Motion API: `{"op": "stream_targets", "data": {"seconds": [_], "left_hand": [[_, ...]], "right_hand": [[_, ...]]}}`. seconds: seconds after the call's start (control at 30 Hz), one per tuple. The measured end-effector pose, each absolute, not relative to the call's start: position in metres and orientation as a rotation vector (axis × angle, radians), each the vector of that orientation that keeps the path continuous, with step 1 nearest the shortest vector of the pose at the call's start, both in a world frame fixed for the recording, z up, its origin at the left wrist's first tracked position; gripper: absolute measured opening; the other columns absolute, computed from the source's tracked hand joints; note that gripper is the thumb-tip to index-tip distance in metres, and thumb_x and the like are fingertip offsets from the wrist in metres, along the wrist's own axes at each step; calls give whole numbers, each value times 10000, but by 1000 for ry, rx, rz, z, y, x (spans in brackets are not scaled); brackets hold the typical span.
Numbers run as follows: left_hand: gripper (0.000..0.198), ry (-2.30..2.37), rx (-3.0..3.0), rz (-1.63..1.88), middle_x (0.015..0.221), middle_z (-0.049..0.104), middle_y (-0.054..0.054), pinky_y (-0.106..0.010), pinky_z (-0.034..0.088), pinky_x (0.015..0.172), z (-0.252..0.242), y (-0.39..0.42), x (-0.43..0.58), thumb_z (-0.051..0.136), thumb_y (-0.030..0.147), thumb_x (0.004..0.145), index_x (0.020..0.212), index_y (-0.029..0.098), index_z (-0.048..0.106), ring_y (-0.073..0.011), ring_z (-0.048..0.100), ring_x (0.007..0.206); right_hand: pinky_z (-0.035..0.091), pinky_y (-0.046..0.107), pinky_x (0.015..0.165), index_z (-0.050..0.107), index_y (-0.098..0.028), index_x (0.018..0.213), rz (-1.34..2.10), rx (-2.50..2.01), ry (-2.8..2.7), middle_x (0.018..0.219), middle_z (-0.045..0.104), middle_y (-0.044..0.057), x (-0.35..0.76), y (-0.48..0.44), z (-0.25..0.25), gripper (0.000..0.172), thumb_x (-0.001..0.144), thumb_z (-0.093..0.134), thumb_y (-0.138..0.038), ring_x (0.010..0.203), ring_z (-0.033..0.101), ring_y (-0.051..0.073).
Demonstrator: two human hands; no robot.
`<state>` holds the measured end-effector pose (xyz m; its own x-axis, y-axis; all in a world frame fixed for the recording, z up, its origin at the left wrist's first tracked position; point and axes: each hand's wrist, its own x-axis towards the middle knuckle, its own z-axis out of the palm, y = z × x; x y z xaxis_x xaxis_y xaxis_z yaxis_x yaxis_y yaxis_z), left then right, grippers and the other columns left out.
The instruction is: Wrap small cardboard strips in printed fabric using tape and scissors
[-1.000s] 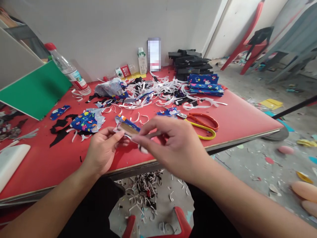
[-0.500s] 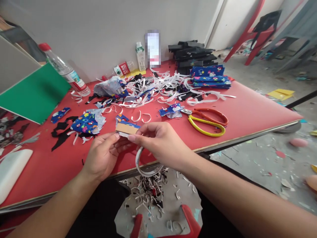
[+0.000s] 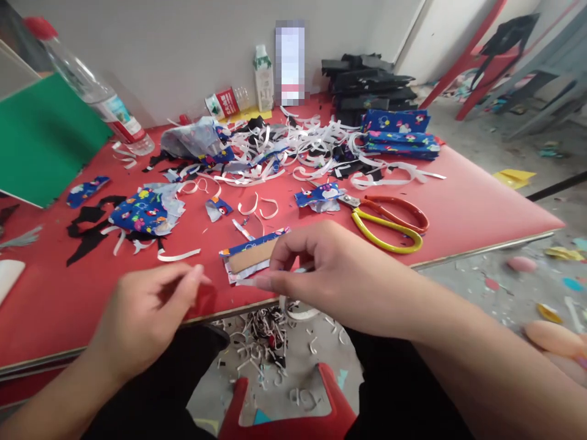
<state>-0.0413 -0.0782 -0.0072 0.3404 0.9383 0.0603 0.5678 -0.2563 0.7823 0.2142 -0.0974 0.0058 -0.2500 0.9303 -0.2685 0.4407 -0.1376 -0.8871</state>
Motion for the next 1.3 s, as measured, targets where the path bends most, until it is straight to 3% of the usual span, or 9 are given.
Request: {"op": "stream_targets", "data": {"seconds": [0.1,0.17,0.27,0.53,0.7,0.8,0.93,1.17,1.3], "left_hand": [[238,1020,2602,830,1052,812,-135,-388,617,877,-14,-76,-57,619,201,944,1110,138,778,-289,770,1003],[489,780,2854,634,1456,671,-215,-509,511,1142,-22,-73,-57,616,223,960,1419,56,631,-375,609,1383],[682,646,2994,321,1619,499,-254,-593,453,1198,-35,-72,-55,618,389,997,1541,-1,494,-428,487,1497],[349,914,2689,776,1354,746,-125,-401,564,1097,-40,-76,-76,596,305,1026,1345,177,657,-257,703,1253],[476,1021,2685,802,1262,753,-187,-542,566,1008,-39,-62,-38,719,393,944,1335,136,638,-373,699,1176],[356,950,2725,703,1091,779,-172,-518,577,915,-41,-55,-15,632,217,952,1292,123,678,-353,723,1031],[340,1079,2384,975,1174,792,-134,-451,578,980,-31,-44,-9,697,205,929,1261,143,733,-299,736,1068],[443,1105,1724,1508,1067,833,-4,-334,661,886,-8,-45,-51,910,136,751,1166,261,820,-193,763,909],[586,1094,2073,1365,1091,825,15,-328,658,926,-18,-58,-75,899,74,716,1240,316,794,-197,771,950]], "right_hand": [[401,236,445,733,-202,746,1450,-1544,-1656,628,666,3,214,-100,4,311,866,819,-475,522,575,123],[351,235,403,719,-201,736,1524,-1582,-1658,562,620,-12,209,-99,3,323,890,789,-477,461,514,108],[255,235,364,708,-212,736,1524,-1646,-1689,492,530,-48,208,-95,1,325,888,787,-488,402,403,87],[238,252,356,733,-245,879,1056,-1826,-1671,603,562,-23,243,-82,1,376,836,812,-610,418,383,87],[194,286,398,726,-272,908,948,-1798,-1586,543,502,-33,243,-79,2,345,840,827,-594,432,346,106],[162,286,414,689,-266,844,861,-1754,-1503,507,417,-54,243,-82,7,350,860,804,-597,430,296,101],[216,284,434,681,-254,837,799,-1606,-1330,618,524,-29,255,-90,11,328,861,824,-548,474,357,102],[444,248,576,712,-206,921,1790,-1305,-1529,812,689,10,234,-105,12,335,878,807,-524,680,562,129],[418,234,540,658,-221,1106,1640,-1377,-1448,881,663,4,220,-90,-1,338,909,768,-473,683,533,122]]}}
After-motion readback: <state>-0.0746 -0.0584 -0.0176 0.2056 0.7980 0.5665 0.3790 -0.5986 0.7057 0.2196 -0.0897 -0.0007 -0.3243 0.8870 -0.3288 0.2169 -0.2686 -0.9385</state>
